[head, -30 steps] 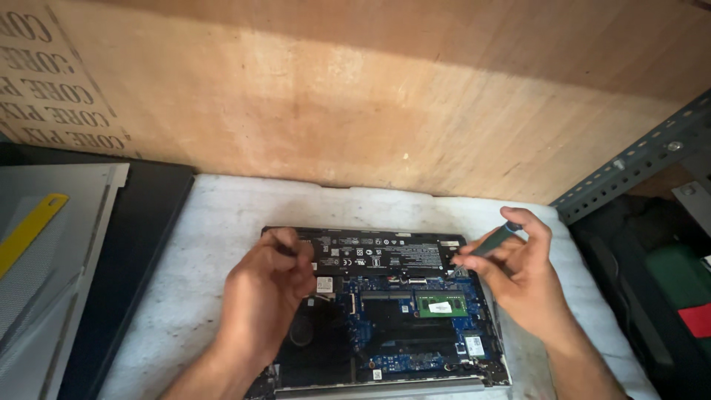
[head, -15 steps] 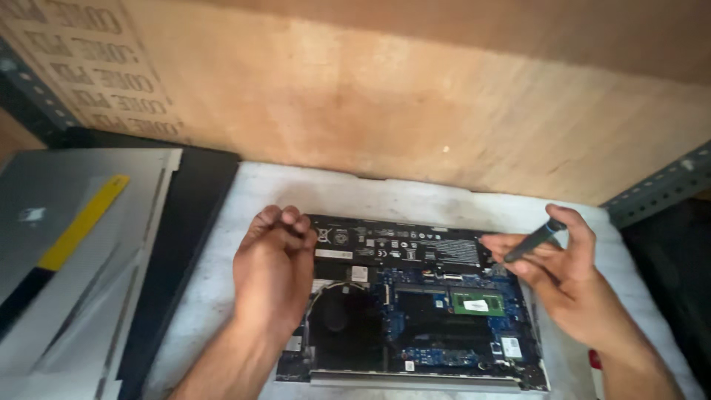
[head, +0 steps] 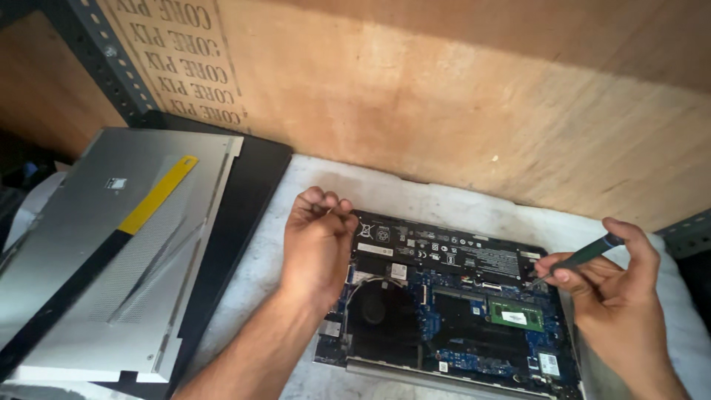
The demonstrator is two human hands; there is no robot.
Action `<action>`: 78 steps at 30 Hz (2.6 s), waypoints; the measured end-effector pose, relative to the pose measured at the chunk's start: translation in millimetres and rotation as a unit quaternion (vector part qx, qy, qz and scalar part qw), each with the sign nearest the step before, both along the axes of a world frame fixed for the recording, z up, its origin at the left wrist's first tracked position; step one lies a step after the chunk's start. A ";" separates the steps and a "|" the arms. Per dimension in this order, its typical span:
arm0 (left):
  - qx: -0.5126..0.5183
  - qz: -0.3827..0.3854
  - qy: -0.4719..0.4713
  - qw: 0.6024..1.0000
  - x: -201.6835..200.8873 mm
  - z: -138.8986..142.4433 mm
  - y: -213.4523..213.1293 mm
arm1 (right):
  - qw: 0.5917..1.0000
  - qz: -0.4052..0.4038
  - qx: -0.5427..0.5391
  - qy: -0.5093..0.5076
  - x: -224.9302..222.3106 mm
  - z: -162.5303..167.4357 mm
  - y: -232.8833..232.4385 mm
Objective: The person works on an opened laptop on a foam-padded bench, first pressing the battery into place on the motherboard and using a screwdriver to drive screws into the board. They then align the silver bottom cover over the chassis, press it down, and use the screwdriver to fasten screws along its edges to reassemble the laptop.
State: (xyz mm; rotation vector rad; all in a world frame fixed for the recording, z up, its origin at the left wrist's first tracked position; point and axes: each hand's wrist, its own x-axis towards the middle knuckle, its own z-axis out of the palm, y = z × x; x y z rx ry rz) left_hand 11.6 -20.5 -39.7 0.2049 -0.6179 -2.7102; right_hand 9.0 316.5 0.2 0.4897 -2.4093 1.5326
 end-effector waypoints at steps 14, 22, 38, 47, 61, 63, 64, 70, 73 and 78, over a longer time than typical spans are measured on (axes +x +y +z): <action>-0.035 0.046 -0.010 0.998 -22.2 -23.0 -13.2 | 0.989 -0.087 0.117 -0.006 -14.0 -15.7 33.6; -0.014 0.059 -0.058 0.996 -35.3 -33.9 -29.9 | 0.995 -0.093 -0.001 -0.033 -17.3 -32.8 36.6; -0.084 0.036 0.016 0.996 -38.0 -34.1 -35.2 | 0.998 -0.057 0.004 -0.014 -5.4 -14.1 17.3; -0.160 -0.076 -0.084 0.981 -15.9 -2.8 -16.0 | 0.997 0.000 -0.047 0.059 8.0 0.4 4.0; -0.228 -0.307 0.055 0.922 30.8 7.0 54.0 | 0.991 0.069 -0.082 0.079 52.3 6.4 -32.2; -0.229 -0.310 0.038 0.922 33.2 10.5 53.2 | 0.992 0.063 -0.076 0.079 50.5 8.1 -31.6; -0.229 -0.312 0.029 0.921 33.9 12.2 51.9 | 0.992 0.060 -0.073 0.079 48.9 9.2 -30.7; -0.218 -0.318 -0.007 0.923 30.3 19.0 44.0 | 0.993 0.029 -0.093 0.068 44.5 15.1 -24.6; -0.277 -0.272 -0.024 0.921 20.6 22.7 32.1 | 0.991 0.036 -0.102 0.076 42.7 14.0 -23.0; -0.787 -0.002 -0.110 0.607 14.6 22.8 -20.6 | 0.993 0.017 -0.103 0.062 37.7 11.1 -15.4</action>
